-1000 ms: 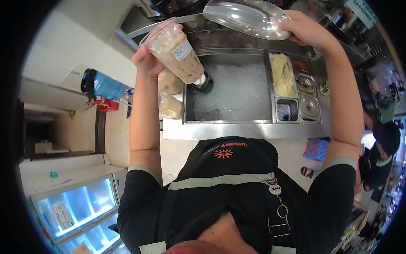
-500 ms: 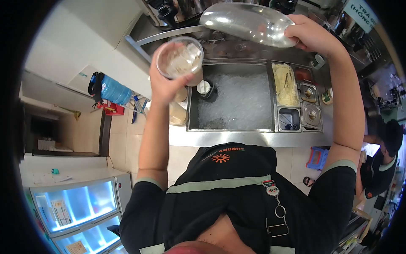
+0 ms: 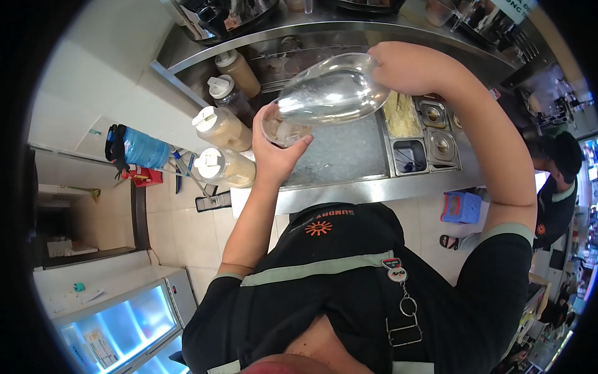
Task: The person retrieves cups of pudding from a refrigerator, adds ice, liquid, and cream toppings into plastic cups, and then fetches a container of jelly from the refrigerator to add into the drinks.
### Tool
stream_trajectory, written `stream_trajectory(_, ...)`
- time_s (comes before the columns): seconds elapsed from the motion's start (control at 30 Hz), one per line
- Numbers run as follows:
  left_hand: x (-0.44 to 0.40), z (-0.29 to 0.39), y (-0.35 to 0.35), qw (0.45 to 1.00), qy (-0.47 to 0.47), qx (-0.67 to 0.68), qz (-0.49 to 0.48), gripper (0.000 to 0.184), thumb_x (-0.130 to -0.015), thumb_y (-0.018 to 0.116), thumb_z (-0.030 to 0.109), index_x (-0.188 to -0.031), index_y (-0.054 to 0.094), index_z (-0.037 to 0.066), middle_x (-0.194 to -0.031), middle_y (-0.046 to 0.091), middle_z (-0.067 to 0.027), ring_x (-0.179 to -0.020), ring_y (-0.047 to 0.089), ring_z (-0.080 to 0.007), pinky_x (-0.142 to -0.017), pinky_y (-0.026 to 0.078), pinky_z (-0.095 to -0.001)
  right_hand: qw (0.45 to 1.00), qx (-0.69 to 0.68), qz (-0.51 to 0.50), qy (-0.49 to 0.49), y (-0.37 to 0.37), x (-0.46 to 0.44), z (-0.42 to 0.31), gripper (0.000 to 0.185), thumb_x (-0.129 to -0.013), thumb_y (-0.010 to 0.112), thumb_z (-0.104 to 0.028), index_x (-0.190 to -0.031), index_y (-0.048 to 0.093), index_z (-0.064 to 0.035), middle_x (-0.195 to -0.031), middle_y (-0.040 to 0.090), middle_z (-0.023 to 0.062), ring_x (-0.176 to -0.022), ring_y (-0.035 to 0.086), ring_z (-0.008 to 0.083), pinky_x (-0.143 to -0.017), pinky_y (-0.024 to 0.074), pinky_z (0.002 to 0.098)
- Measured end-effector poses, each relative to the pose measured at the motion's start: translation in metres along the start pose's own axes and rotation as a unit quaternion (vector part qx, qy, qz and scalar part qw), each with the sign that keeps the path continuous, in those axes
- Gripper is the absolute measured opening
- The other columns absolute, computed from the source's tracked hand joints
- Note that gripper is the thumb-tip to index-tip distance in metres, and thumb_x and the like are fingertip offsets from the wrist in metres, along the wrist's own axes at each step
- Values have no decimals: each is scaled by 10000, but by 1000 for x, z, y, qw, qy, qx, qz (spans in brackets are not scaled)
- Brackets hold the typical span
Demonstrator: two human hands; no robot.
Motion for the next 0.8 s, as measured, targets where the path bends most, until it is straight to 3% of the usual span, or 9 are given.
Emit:
stream_trajectory(0.13,5,4,7,997,-39,58,-45,838,-613,862,122,-1319,431,-13,-1274,529,-158,-1167,539,-246,-1012,426,-367,998,66,15,-11,19,8,5,333,-826,535,-159,-1048,622,73,-890,667,190,-826,646,266,-747,504,362)
stream_trajectory(0.27,22,-24,6,994,-20,91,-53,879,-618,879,134,-1343,400,1,-1272,531,-155,-1187,545,-266,-1022,434,-381,998,-55,9,29,26,24,36,367,-881,526,-238,-1084,633,50,-1025,664,205,-945,649,333,-857,503,406)
stream_trajectory(0.33,40,-31,0,994,-19,93,-61,882,-617,881,141,-1344,402,1,-1276,527,-151,-1191,541,-265,-1026,432,-385,948,-278,-49,145,76,32,73,421,-922,519,-296,-1153,619,41,-1101,649,192,-987,643,302,-879,501,422)
stream_trajectory(0.4,57,-41,4,991,-38,105,-72,890,-615,886,152,-1348,405,2,-1280,521,-145,-1191,538,-265,-1032,427,-389,966,-140,-182,116,165,18,118,486,-921,521,-293,-1293,545,19,-1190,606,238,-1043,629,289,-833,533,395)
stream_trajectory(0.43,69,-51,4,989,-59,111,-78,894,-614,887,156,-1351,406,4,-1279,519,-142,-1188,538,-266,-1035,425,-390,986,-64,-93,122,193,15,110,496,-880,545,-271,-1272,554,33,-1170,630,232,-978,650,295,-772,545,382)
stream_trajectory(0.5,95,-70,7,991,-59,38,-112,912,-598,896,153,-1352,405,1,-1263,522,-141,-1191,530,-266,-1048,412,-390,946,-97,-265,158,296,-21,122,557,-828,564,-250,-1289,550,60,-1103,683,221,-861,674,314,-697,538,418)
stream_trajectory(0.67,171,-116,32,975,-172,68,-125,915,-582,904,121,-1345,413,0,-1286,497,-136,-1219,500,-262,-1072,379,-387,931,-234,-184,210,391,-58,145,590,-863,612,-337,-1356,539,-22,-1172,660,226,-943,677,330,-773,538,421)
stream_trajectory(0.73,199,-132,43,969,-225,58,-82,906,-597,898,86,-1351,403,1,-1311,476,-140,-1242,478,-262,-1083,366,-386,968,-232,2,92,315,-34,150,517,-891,601,-302,-1348,559,-63,-1176,662,203,-949,677,340,-803,530,414)
stream_trajectory(0.8,218,-132,61,973,-223,22,-55,900,-604,893,66,-1354,398,2,-1314,470,-143,-1252,469,-262,-1090,358,-385,932,-291,196,84,239,0,218,381,-911,585,-288,-1211,652,-63,-1112,679,190,-974,665,347,-831,522,416)
Point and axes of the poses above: each hand's wrist, its own x-axis away from the middle knuckle, its own y-axis out of the palm, z = x × y, the point moved 6 cm from there along -x, towards the middle knuckle
